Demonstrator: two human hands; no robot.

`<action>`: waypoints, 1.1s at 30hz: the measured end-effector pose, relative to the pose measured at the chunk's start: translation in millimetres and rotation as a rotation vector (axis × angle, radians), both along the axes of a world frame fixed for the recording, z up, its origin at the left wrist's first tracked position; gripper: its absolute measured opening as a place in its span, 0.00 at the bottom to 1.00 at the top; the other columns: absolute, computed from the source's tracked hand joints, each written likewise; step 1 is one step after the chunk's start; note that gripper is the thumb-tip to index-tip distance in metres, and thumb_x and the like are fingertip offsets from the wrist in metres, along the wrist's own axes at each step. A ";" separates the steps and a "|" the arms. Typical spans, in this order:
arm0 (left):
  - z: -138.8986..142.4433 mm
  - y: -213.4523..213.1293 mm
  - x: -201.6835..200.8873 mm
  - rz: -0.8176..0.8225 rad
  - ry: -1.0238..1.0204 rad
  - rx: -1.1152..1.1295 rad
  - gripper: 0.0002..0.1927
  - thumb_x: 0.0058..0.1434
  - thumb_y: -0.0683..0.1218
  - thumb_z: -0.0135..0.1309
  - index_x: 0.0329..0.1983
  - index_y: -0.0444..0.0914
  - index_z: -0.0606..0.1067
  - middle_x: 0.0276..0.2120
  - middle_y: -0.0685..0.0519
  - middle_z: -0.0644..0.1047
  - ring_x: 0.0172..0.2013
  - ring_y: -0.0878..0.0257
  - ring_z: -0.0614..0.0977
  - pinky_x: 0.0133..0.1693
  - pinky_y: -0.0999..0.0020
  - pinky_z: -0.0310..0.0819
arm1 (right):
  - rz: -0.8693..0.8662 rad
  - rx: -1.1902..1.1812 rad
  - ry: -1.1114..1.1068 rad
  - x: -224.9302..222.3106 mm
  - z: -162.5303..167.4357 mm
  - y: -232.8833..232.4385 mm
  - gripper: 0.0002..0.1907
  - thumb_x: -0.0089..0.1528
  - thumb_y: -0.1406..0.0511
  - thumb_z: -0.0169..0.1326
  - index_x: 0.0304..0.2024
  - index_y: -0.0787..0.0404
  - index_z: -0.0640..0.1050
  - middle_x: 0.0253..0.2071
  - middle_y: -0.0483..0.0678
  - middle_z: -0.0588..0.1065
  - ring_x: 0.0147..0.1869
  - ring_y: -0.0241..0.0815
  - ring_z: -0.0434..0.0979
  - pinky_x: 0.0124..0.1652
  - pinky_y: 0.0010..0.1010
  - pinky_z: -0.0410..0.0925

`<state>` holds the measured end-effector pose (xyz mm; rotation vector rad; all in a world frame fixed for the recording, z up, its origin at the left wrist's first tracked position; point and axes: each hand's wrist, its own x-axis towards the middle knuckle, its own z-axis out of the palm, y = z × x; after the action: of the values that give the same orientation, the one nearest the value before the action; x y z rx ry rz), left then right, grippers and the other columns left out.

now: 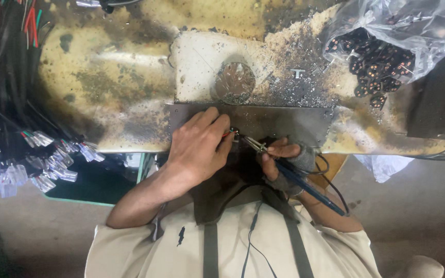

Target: The person repeatedly solders small black components onto the ends of multi-colored wires using a soldering iron. The person picks wires from a pile on the left, applies solder to the component, and places the finished wire back on the table.

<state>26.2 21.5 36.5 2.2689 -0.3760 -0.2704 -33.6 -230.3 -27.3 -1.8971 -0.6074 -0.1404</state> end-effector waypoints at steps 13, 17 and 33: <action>-0.3 1.7 -1.4 -0.008 0.000 0.005 0.09 0.58 0.42 0.61 0.34 0.37 0.71 0.34 0.47 0.71 0.38 0.47 0.78 0.36 0.51 0.73 | -0.297 0.393 0.843 -26.8 -17.8 -11.1 0.08 0.64 0.76 0.53 0.40 0.61 0.68 0.35 0.47 0.74 0.41 0.35 0.77 0.45 0.25 0.69; 0.9 0.9 -0.9 -0.008 0.008 0.015 0.09 0.58 0.42 0.61 0.34 0.37 0.71 0.35 0.47 0.72 0.38 0.47 0.78 0.36 0.51 0.73 | -0.352 0.321 0.849 -34.5 -27.9 -15.8 0.06 0.64 0.75 0.53 0.35 0.63 0.70 0.34 0.50 0.74 0.39 0.38 0.76 0.40 0.23 0.68; 4.9 2.6 1.4 -0.033 0.047 0.013 0.08 0.59 0.43 0.58 0.36 0.36 0.71 0.35 0.46 0.71 0.38 0.48 0.78 0.34 0.51 0.73 | -0.076 -0.387 -0.029 -1.7 31.9 3.9 0.16 0.58 0.58 0.62 0.44 0.57 0.79 0.34 0.51 0.78 0.32 0.45 0.76 0.32 0.34 0.67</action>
<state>27.6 24.1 41.4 2.2666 -0.3881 -0.3435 -35.3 -226.4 4.5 -2.2970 -0.6143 -0.1041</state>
